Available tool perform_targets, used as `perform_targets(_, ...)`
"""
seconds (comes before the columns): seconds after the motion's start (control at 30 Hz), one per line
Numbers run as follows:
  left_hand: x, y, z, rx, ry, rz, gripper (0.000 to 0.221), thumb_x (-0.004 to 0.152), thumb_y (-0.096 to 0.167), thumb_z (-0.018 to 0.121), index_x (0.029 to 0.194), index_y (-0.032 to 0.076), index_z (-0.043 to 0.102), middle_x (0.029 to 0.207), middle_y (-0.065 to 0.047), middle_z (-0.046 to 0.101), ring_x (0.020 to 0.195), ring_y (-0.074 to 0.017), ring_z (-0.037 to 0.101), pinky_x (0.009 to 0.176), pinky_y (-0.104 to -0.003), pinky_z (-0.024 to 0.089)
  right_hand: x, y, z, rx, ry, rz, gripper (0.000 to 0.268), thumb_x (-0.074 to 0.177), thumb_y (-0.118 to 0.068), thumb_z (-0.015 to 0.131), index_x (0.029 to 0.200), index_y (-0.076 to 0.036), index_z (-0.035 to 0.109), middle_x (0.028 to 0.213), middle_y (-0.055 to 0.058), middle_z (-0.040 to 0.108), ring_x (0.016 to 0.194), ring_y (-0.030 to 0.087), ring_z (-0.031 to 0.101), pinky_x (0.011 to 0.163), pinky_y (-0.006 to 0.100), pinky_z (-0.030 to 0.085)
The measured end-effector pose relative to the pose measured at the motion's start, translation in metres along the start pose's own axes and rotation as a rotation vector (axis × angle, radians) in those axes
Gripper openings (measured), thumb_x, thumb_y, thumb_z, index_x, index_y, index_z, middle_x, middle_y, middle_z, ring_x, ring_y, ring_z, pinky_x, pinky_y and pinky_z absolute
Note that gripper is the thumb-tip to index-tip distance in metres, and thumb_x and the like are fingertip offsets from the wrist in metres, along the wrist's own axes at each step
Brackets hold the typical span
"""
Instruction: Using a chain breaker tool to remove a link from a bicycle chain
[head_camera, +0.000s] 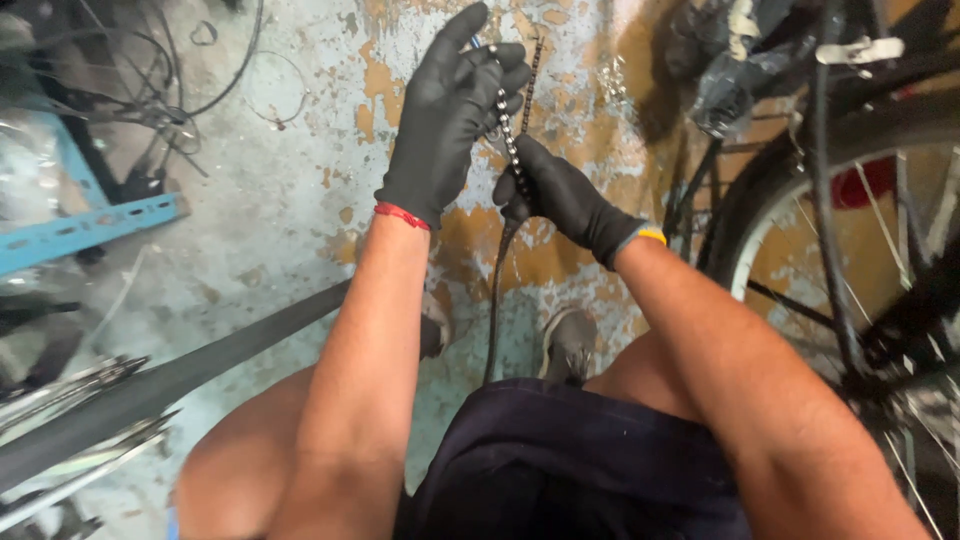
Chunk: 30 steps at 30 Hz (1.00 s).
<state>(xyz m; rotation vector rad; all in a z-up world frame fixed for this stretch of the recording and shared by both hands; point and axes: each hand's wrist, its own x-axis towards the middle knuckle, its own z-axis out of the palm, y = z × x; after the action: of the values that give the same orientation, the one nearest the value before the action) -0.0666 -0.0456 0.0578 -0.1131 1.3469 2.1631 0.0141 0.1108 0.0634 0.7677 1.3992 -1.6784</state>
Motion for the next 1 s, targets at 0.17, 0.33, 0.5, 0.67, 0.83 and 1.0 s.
perform_targets(0.17,-0.039,0.076,0.051,0.080,-0.100,-0.081,0.050,0.104,0.034,0.067,0.147,0.014,0.050,0.138,-0.021,0.066,0.129,-0.0388,0.071,0.105,-0.046,0.061,-0.104,-0.017,0.033,0.090,0.113,-0.102,0.069,0.100,-0.061,0.032,0.093,-0.004,0.071,0.074,0.009,0.059,0.066,0.020,0.060,0.076,0.036,0.057)
perform_targets(0.33,-0.098,0.164,0.119,0.289,-0.098,-0.233,0.067,0.096,0.051,0.063,0.144,0.006,0.051,0.144,-0.024,0.061,0.128,-0.0351,0.070,0.111,-0.047,0.058,-0.193,0.000,0.061,0.012,0.203,-0.234,0.028,0.103,-0.035,0.061,0.085,-0.014,0.063,0.079,0.001,0.067,0.075,0.013,0.066,0.080,0.030,0.057)
perform_targets(0.5,-0.153,0.216,0.165,0.180,0.008,-0.322,0.043,0.108,0.015,0.054,0.148,0.001,0.046,0.127,-0.030,0.062,0.122,-0.0416,0.068,0.107,-0.057,0.058,-0.256,0.006,0.085,0.175,0.252,-0.304,0.010,0.099,-0.016,0.077,0.101,-0.007,0.073,0.080,0.006,0.071,0.074,0.010,0.062,0.069,0.025,0.052)
perform_targets(0.67,-0.157,0.271,0.190,0.159,-0.130,-0.228,0.040,0.108,0.013,0.057,0.146,0.002,0.051,0.119,-0.023,0.067,0.118,-0.0340,0.071,0.104,-0.053,0.061,-0.282,0.035,0.090,0.167,0.354,-0.200,0.010,0.095,-0.014,0.081,0.102,-0.008,0.078,0.078,0.007,0.075,0.076,0.014,0.066,0.073,0.030,0.054)
perform_targets(0.83,-0.122,0.330,0.211,0.199,-0.336,-0.138,0.038,0.110,0.023,0.063,0.142,0.005,0.054,0.120,-0.013,0.068,0.113,-0.0295,0.075,0.108,-0.046,0.067,-0.313,0.112,0.118,0.019,0.606,-0.094,0.018,0.092,-0.022,0.081,0.107,-0.012,0.081,0.093,-0.003,0.074,0.088,0.005,0.063,0.080,0.024,0.051)
perform_targets(1.0,-0.097,0.362,0.223,0.566,-0.310,-0.055,0.031,0.111,0.017,0.064,0.140,0.015,0.055,0.121,-0.009,0.074,0.110,-0.0197,0.078,0.087,-0.031,0.065,-0.375,0.082,0.139,0.060,0.785,0.096,0.030,0.095,-0.032,0.077,0.077,-0.017,0.057,0.073,-0.004,0.046,0.075,0.009,0.043,0.071,0.027,0.038)
